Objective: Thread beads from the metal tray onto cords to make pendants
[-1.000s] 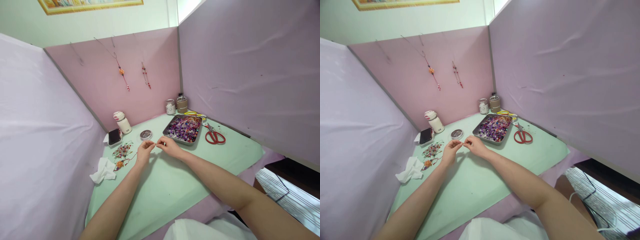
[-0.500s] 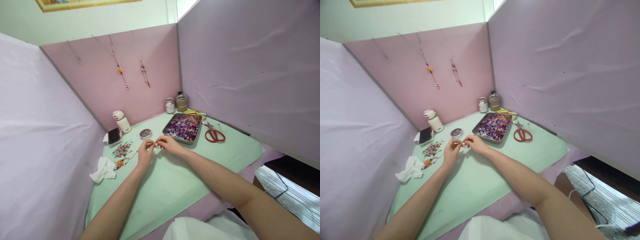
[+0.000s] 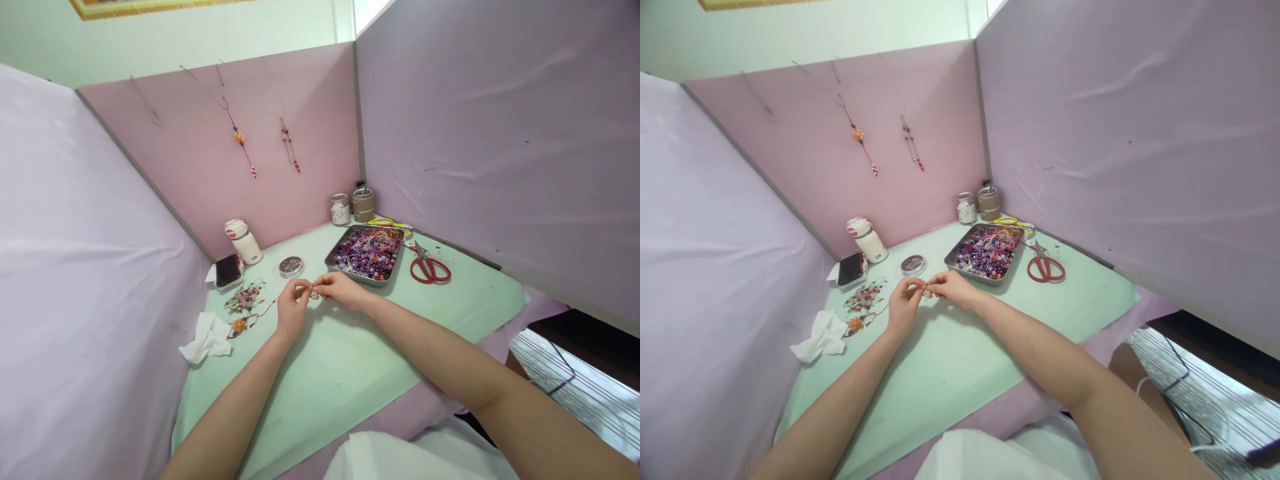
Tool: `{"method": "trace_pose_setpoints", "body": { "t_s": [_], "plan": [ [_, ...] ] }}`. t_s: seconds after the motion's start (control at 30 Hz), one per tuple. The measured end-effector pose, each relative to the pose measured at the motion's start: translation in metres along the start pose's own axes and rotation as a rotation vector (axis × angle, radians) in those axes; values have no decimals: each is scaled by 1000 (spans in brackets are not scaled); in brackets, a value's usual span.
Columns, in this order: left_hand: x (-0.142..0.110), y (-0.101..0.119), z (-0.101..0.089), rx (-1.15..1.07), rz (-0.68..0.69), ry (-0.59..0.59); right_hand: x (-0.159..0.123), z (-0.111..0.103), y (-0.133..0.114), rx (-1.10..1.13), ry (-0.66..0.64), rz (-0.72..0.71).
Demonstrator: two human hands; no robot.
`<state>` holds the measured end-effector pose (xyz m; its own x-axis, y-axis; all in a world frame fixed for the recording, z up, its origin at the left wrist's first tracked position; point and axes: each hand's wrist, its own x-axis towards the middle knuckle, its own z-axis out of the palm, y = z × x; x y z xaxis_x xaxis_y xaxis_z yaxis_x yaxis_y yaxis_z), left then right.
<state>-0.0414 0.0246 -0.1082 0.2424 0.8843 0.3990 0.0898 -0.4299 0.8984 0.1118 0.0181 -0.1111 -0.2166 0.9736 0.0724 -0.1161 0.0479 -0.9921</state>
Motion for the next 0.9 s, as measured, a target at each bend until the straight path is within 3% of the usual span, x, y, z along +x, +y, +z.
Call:
{"method": "trace_pose_setpoints", "body": {
  "t_s": [0.17,0.43,0.7,0.9],
  "plan": [
    [0,0,2,-50,-36,23,-2,4,-4,23,29,17],
    [-1,-3,3,-31,-22,28,-5,8,-9,-174,94,-5],
    [0,-4,4,-59,-59,73,-1,5,1,-477,198,-337],
    [9,-8,-1,-54,-42,212,-1,2,-3,-370,252,-317]
  ]
}}
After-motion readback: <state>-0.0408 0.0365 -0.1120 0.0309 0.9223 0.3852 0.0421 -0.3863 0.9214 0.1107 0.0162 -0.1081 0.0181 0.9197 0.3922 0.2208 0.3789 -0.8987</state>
